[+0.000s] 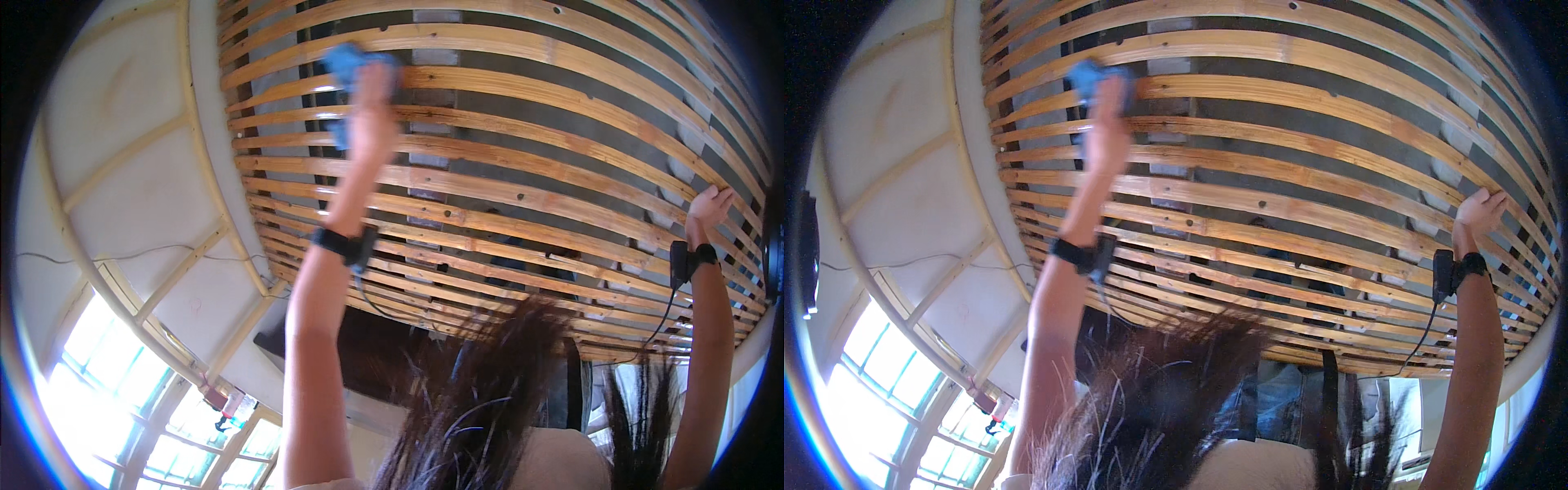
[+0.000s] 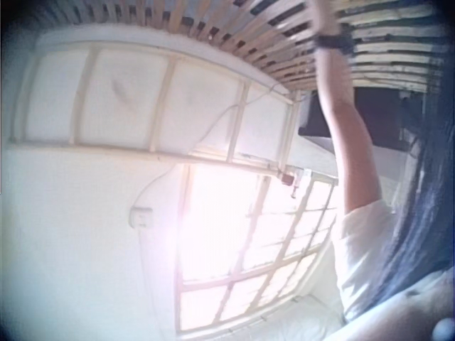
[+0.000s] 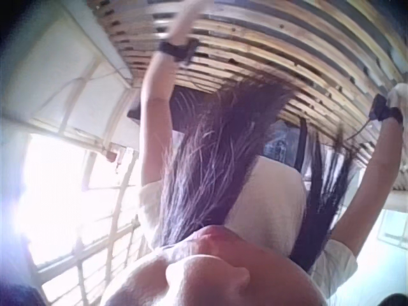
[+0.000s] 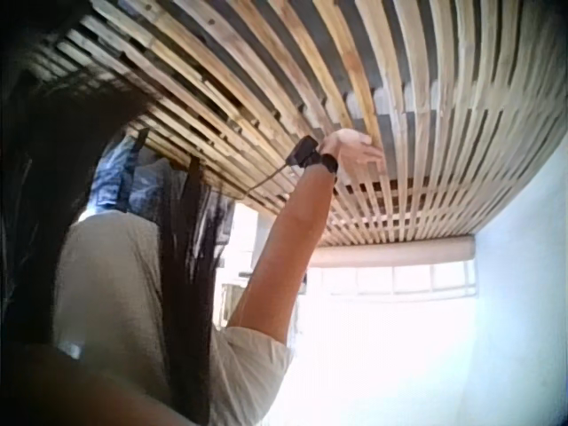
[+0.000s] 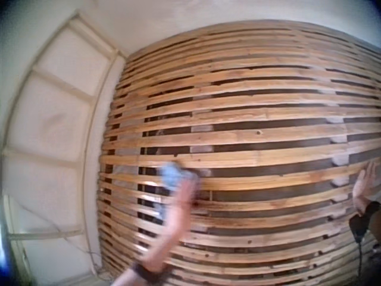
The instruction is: The person wipes down a dark wooden desk, an adjacent door panel, and then cleans individual slats on a large wooden bed frame with a blue cloth.
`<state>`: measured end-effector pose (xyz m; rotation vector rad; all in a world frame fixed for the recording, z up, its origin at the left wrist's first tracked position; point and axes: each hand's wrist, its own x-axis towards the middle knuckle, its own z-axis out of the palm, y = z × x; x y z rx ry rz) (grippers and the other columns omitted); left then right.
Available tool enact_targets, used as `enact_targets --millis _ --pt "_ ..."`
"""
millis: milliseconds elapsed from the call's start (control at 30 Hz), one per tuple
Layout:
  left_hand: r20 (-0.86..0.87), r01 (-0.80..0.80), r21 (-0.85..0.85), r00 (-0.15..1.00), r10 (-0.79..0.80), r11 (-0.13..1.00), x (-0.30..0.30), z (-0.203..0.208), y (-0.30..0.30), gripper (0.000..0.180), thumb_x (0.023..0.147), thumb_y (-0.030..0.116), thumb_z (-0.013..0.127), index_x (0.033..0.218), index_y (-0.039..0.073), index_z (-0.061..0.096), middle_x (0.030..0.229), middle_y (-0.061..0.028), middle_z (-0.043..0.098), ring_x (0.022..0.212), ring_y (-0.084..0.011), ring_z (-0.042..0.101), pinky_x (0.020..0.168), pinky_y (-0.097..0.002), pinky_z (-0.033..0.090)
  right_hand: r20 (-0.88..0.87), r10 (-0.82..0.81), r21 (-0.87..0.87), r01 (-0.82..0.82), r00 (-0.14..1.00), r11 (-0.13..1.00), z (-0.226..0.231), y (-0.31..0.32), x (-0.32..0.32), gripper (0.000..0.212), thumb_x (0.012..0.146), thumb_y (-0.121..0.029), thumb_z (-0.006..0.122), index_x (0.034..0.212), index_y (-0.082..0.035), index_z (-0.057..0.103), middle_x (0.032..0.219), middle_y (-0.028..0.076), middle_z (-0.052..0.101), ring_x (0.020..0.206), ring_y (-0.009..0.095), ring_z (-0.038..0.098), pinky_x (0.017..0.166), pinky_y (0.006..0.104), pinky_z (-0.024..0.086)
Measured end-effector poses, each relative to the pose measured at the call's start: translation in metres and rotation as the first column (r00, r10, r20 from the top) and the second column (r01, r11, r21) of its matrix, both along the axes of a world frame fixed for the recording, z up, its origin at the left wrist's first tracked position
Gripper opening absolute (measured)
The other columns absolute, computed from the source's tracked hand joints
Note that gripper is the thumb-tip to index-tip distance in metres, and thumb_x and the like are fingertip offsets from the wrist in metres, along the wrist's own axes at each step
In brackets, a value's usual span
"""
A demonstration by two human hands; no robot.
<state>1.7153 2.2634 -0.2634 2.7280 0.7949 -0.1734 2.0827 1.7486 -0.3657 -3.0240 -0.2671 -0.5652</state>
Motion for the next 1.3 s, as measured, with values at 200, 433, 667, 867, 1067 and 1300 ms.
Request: enact_targets --millis 200,433,667,867,1067,1300 --pt "0.514 0.108 -0.282 0.856 0.055 0.953 0.043 0.046 -0.092 0.058 0.068 -0.017 0.038 0.123 0.002 0.042 0.126 -0.0163 0.043 0.120 -0.0309 0.037 0.101 -0.0397 0.031 -0.091 -0.093 0.005 0.094 0.992 0.996 0.013 0.019 -0.009 0.058 0.085 -0.036 0.024 0.131 -0.001 0.029 0.136 0.020 0.026 0.124 0.033 0.028 0.100 0.0413 0.023" --pt "0.568 -0.668 -0.217 0.507 0.649 0.712 -0.102 0.045 0.080 0.046 0.078 -0.009 0.030 0.121 0.002 0.044 0.120 -0.0143 0.047 0.110 -0.0258 0.045 0.098 -0.0361 0.032 -0.148 -0.088 0.059 0.098 0.985 0.993 0.036 0.050 -0.024 0.059 0.083 -0.036 0.028 0.126 0.004 0.032 0.131 0.024 0.031 0.119 0.036 0.033 0.098 0.0400 0.027" --pt "0.417 -0.587 -0.008 0.734 0.537 0.809 -0.117 -0.020 0.048 0.045 0.075 -0.012 0.035 0.115 0.001 0.050 0.121 -0.0162 0.048 0.115 -0.0271 0.043 0.100 -0.0325 0.031 0.111 -0.023 -0.014 0.025 0.994 1.000 0.015 0.026 -0.014 0.054 0.080 -0.032 0.031 0.120 0.002 0.041 0.120 0.021 0.044 0.105 0.037 0.045 0.086 0.0445 0.035" --pt "0.266 -0.406 -0.119 0.866 0.423 0.906 -0.031 -0.002 -0.096 0.070 0.060 -0.020 0.034 0.125 0.005 0.041 0.132 -0.0151 0.036 0.124 -0.0302 0.032 0.102 -0.0386 0.030 0.033 -0.046 -0.024 0.047 0.998 0.999 0.031 0.043 -0.023 0.054 0.080 -0.032 0.031 0.121 0.003 0.039 0.116 0.020 0.045 0.100 0.037 0.046 0.084 0.0441 0.035" --pt "0.369 -0.123 -0.357 0.892 0.261 0.926 0.065 0.003 -0.246 0.070 0.061 -0.017 0.039 0.128 0.006 0.039 0.133 -0.0152 0.034 0.124 -0.0323 0.031 0.101 -0.0409 0.031 0.039 -0.090 -0.005 0.090 0.995 0.996 0.040 0.042 -0.019 0.053 0.080 -0.033 0.030 0.119 0.002 0.039 0.119 0.020 0.041 0.103 0.036 0.044 0.088 0.0435 0.032" --pt "0.462 -0.107 -0.576 0.776 0.430 0.811 0.062 0.048 -0.240 0.062 0.061 -0.015 0.043 0.120 0.004 0.047 0.124 -0.0150 0.045 0.121 -0.0312 0.035 0.102 -0.0405 0.028 -0.196 -0.174 -0.079 0.162 0.965 0.984 0.034 0.048 -0.022 0.058 0.081 -0.035 0.027 0.125 0.002 0.033 0.128 0.020 0.035 0.111 0.036 0.041 0.092 0.0440 0.029"
